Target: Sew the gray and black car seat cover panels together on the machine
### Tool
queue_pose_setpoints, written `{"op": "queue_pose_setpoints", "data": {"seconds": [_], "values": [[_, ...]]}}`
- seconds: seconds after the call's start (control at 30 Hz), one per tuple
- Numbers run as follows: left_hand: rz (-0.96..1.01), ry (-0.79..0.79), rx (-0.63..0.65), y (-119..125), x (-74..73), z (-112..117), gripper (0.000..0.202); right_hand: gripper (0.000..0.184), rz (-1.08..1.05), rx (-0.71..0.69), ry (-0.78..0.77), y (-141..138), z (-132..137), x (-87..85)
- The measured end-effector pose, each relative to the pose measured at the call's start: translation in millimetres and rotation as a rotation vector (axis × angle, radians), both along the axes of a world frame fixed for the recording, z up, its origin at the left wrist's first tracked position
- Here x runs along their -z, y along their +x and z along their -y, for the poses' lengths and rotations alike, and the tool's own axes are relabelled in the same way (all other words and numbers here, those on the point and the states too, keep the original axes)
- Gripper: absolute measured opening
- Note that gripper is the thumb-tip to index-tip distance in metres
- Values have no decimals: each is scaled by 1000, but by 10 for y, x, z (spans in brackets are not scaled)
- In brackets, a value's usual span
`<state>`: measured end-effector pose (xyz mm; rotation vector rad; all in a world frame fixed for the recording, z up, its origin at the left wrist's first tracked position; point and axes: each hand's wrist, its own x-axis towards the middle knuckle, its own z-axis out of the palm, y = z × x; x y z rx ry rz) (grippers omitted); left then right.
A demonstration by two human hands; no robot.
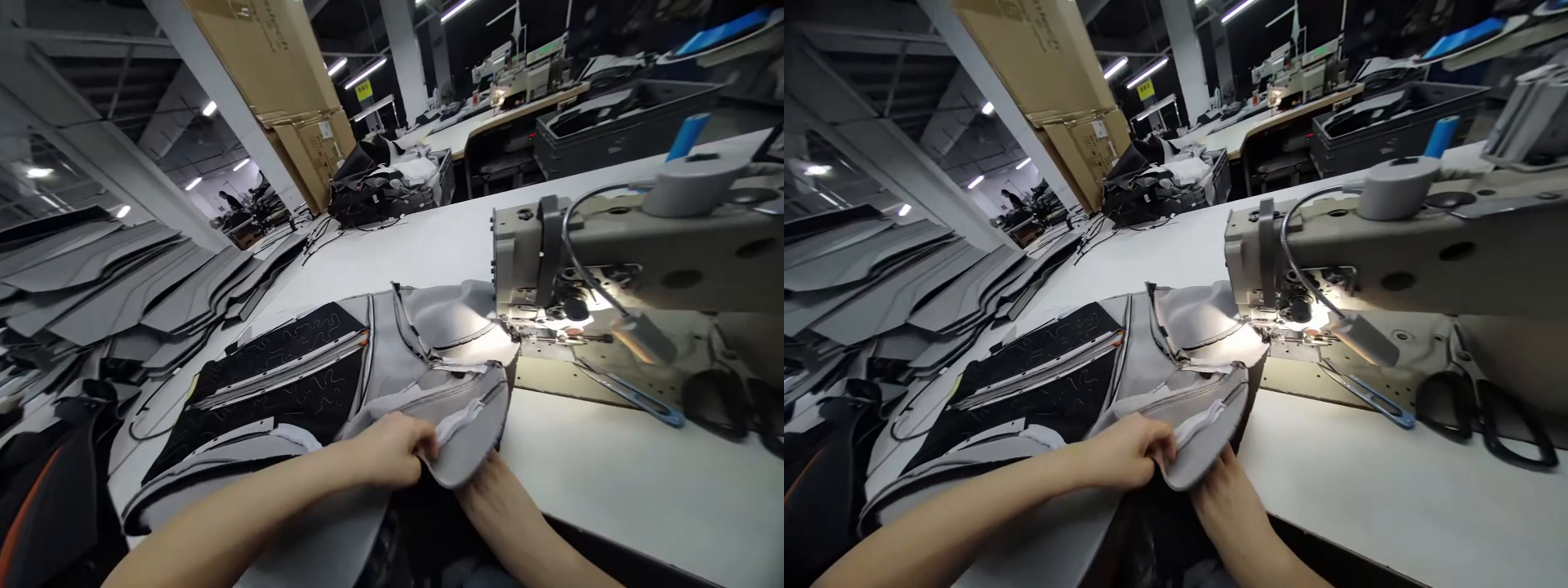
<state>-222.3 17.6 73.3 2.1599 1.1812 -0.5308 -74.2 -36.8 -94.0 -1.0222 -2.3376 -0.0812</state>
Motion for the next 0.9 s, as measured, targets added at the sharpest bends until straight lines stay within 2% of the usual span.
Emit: {"op": "queue_pose_setpoints", "data": {"seconds": [0.1, 0.17, 0.27, 0.37, 0.47, 0.53, 0.6, 0.7, 0.77, 0.9], "values": [[-158, 168, -8, 101, 148, -158, 44, 51, 51, 6, 115, 148, 37, -142], [-196, 321, 90, 221, 188, -140, 65, 46, 44, -46, 153, 251, 30, -242], [-93, 483, 244, 405, 249, -61, 84, 27, -93, -38, 118, 288, -41, -380], [39, 481, 273, 484, 293, -152, 73, 23, -200, -47, 45, 238, -116, -527], [213, 391, 216, 446, 288, -412, 64, 27, -260, -113, -73, 262, -131, -638], [262, 413, 139, 413, 293, -580, 69, 27, -270, -98, -76, 338, -127, -644], [201, 469, 127, 416, 335, -681, 69, 37, -229, -17, -15, 428, -135, -593], [36, 523, 266, 487, 435, -697, 61, 45, -104, 107, 70, 513, -172, -473], [-15, 554, 367, 541, 474, -666, 54, 42, -60, 131, 105, 525, -193, -413], [-27, 597, 462, 596, 465, -664, 67, 35, -72, 125, 121, 512, -191, -380]]}}
